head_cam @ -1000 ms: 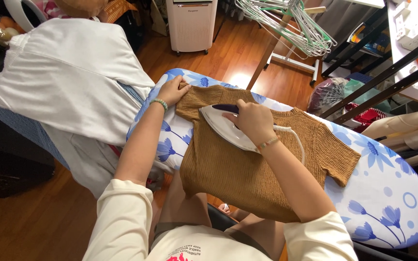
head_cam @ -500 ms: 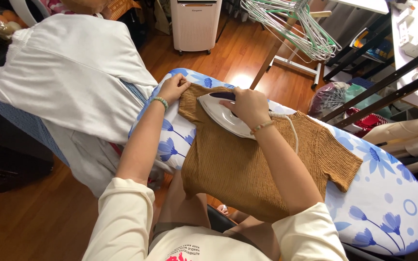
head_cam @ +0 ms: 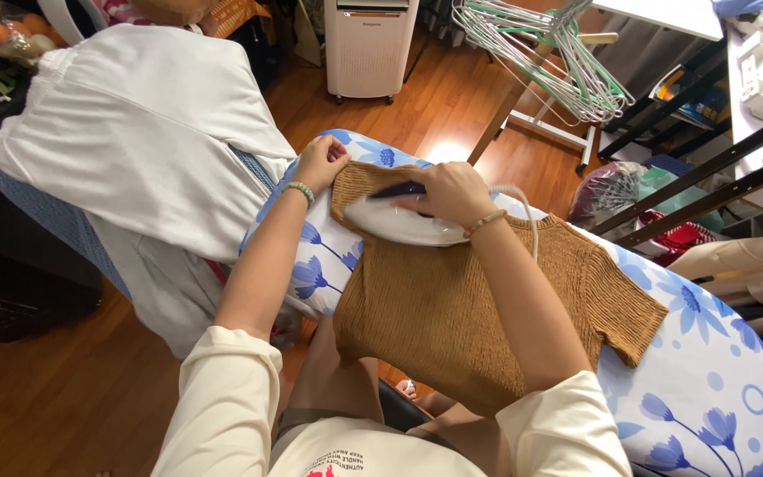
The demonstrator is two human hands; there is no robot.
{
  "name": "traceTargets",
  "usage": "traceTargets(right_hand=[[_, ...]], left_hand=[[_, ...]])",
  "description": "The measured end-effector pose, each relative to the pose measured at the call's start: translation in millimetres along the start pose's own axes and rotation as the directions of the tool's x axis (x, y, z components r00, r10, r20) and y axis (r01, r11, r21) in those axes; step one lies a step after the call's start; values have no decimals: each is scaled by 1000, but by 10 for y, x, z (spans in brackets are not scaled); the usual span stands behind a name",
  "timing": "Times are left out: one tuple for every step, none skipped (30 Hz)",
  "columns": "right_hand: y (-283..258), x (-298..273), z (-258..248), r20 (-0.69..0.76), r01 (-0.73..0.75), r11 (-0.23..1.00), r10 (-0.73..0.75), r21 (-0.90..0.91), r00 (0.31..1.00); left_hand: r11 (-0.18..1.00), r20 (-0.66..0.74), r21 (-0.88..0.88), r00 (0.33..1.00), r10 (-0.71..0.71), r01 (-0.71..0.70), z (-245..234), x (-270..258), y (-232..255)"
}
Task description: Ironing a brown short-sleeved shirt on a blue floral ironing board.
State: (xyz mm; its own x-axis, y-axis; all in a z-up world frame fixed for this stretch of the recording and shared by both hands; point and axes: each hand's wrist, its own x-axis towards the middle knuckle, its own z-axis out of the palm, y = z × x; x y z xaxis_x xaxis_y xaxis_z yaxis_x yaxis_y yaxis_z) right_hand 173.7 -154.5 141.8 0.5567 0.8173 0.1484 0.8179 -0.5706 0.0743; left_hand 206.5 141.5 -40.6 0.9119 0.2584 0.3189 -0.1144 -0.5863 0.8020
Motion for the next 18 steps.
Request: traceTargets(right_hand=[[11, -8, 16, -4, 1, 1000, -1, 1, 1000], [21, -16, 31, -1, 36, 999, -36, 9, 999], [45, -35, 41, 4, 69, 997, -70, 14, 998], [-11, -16, -10, 2, 70, 997, -70, 12, 998], [-69, -1, -57, 23, -24, 1000, 24, 4, 999], [-125, 14, -102, 43, -117, 993, 117, -6, 992], [-89, 60, 1, 41, -117, 993, 117, -7, 992], [-50, 106, 105, 26, -180, 984, 180, -15, 983], [-10, 150, 209, 11, -241, 970, 242, -21, 970], [-7, 163, 205, 9, -241, 970, 242, -24, 970], [-8, 180, 208, 15, -253, 967, 253, -15, 967], [-11, 198, 211, 22, -265, 964, 265, -7, 964], [-12, 188, 164, 21, -262, 965, 262, -7, 965], [-14, 179, 119, 43, -226, 974, 225, 11, 973], [-22, 167, 77, 65, -191, 981, 189, 31, 980], [-28, 166, 51, 64, -190, 981, 187, 32, 980], [-34, 156, 28, 65, -157, 988, 155, 14, 986], [-40, 148, 7, 66, -123, 992, 123, -4, 990]], left_hand=[[1000, -2, 4, 1000, 2, -2, -16, -4, -17], [1000, -15, 16, 1000, -9, 9, -33, -8, -34], [1000, -29, 24, 999, -19, 20, -24, -11, -41], [1000, -31, 24, 999, -17, 17, -46, 1, -73], [999, -68, -13, 996, -53, 53, -62, 3, -110], [995, -104, -51, 990, -91, 86, -77, 7, -146], [995, -105, -52, 991, -89, 84, -111, -72, -93], [997, -101, -51, 993, -64, 59, -144, -151, -41], [998, -97, -52, 994, -39, 35, -172, -232, 11], [998, -98, -53, 994, -38, 32, -226, -344, 122], [997, -14, -51, 998, -58, 57, -284, -467, 225], [996, 70, -46, 994, -79, 82, -343, -589, 326], [996, 67, -46, 995, -80, 83, -381, -714, 384], [1000, 64, 0, 998, 30, -30, -420, -838, 442], [989, 67, 47, 988, 138, -142, -463, -967, 498], [989, 67, 49, 988, 137, -141, -470, -1001, 476], [984, 61, 103, 988, 139, -144, -466, -1049, 452], [977, 56, 157, 989, 140, -147, -463, -1098, 427]])
